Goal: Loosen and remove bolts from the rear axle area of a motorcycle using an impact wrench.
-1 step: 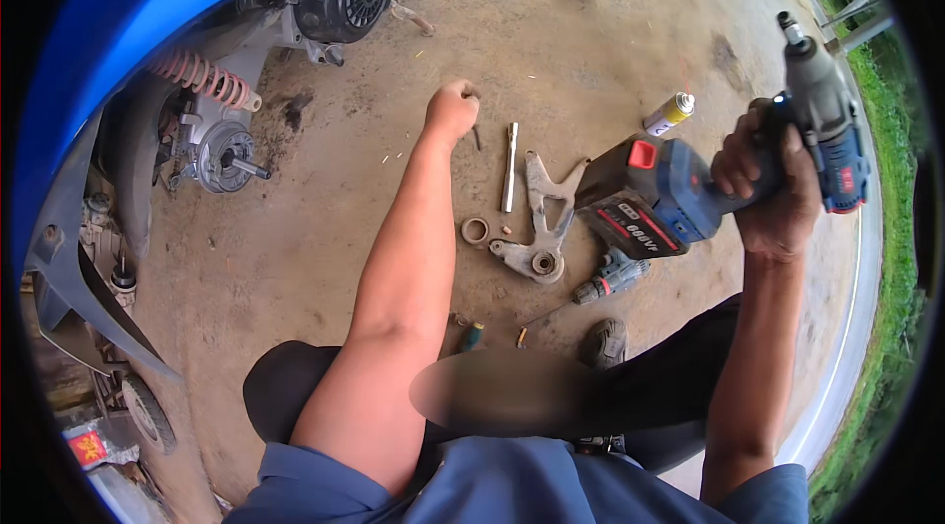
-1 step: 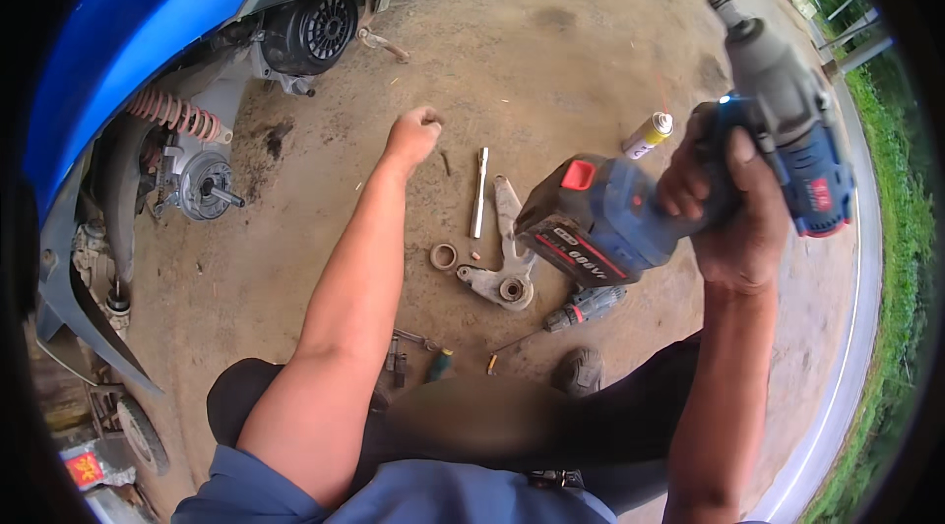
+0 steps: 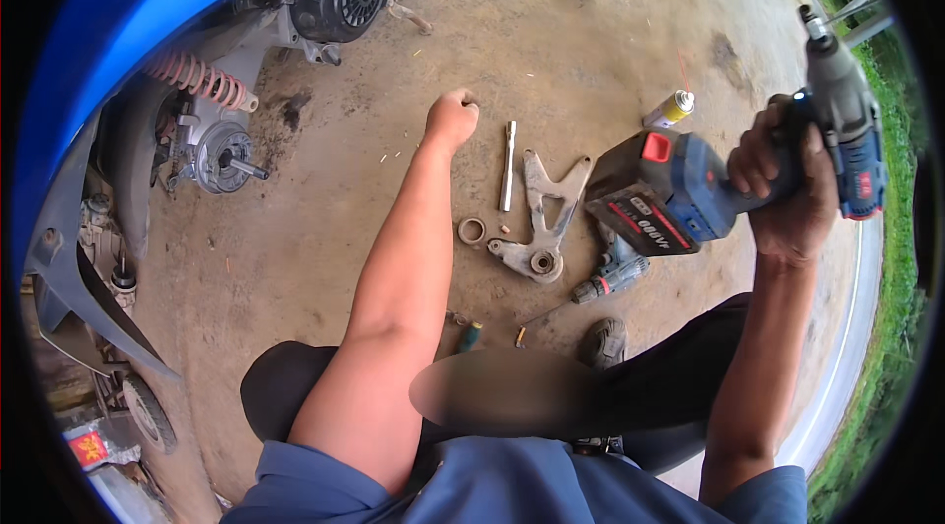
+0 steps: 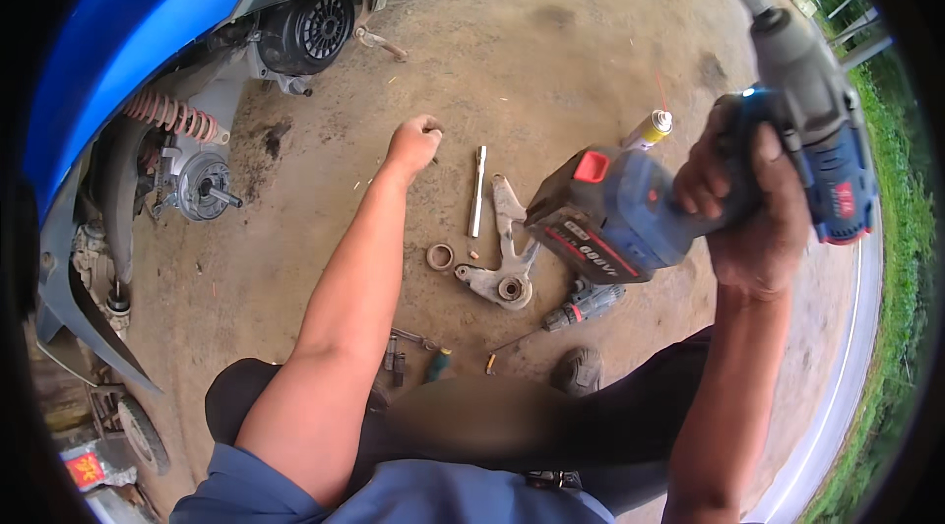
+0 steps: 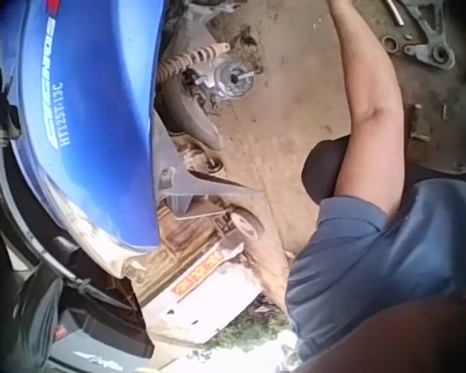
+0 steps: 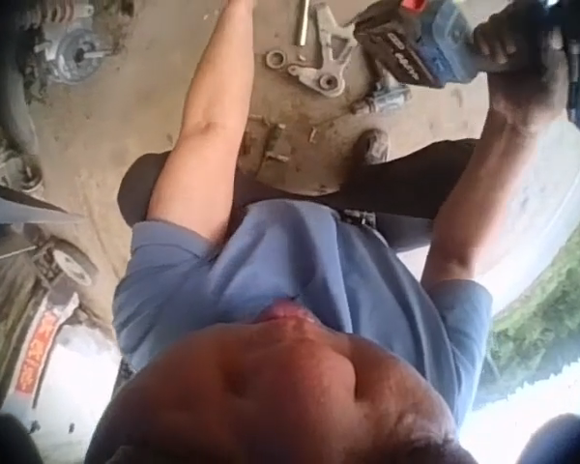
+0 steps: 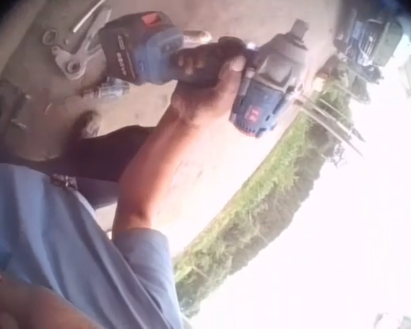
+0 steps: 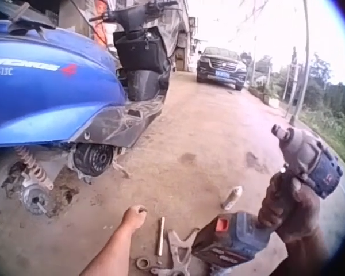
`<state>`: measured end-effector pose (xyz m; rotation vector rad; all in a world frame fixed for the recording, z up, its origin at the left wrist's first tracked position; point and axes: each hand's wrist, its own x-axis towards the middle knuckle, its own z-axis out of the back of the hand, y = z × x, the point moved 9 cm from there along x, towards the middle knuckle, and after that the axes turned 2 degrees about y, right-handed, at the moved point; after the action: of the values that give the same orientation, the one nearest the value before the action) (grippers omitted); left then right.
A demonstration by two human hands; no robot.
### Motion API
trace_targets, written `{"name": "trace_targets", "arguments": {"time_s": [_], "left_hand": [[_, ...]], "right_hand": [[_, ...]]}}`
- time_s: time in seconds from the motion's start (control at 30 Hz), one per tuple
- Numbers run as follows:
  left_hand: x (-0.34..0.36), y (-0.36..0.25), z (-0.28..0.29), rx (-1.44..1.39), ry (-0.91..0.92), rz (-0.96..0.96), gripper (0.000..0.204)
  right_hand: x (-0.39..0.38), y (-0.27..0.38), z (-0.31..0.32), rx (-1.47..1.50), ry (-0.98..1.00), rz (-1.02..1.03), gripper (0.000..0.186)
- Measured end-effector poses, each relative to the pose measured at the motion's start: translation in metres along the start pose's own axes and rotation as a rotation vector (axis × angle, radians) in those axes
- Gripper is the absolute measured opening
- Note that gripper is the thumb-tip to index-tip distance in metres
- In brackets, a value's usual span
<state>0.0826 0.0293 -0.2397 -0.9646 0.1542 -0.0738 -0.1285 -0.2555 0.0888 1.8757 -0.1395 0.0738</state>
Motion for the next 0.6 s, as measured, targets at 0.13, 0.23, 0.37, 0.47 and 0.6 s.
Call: {"name": "trace_targets", "arguments": {"time_s": [0.13,0.23,0.37,0.47,0.6], "left_hand": [[-0.038,0.078,-0.022,0.16,-0.061,0.146,0.032],[-0.05,0.118,-0.018,0.346,-0.14,0.296,0.033],[-0.036,0.111,0.015,0.497,-0.282,0.333,0.028],[-0.007,0.121,0.083,0.571,-0.503,0.327,0.031],[0.027,0.146,0.119,0.515,-0.566,0.454,0.038]], "right_hand": [[-0.01,0.036,0.007,0.02,0.006,0.138,0.044],[-0.032,0.035,0.044,0.029,-0.032,0.17,0.043],[-0.042,0.023,0.072,-0.006,-0.227,0.102,0.038],[-0.047,0.021,0.088,0.035,-0.199,0.119,0.038],[-0.052,0.04,0.091,-0.003,-0.118,0.13,0.031]]}}
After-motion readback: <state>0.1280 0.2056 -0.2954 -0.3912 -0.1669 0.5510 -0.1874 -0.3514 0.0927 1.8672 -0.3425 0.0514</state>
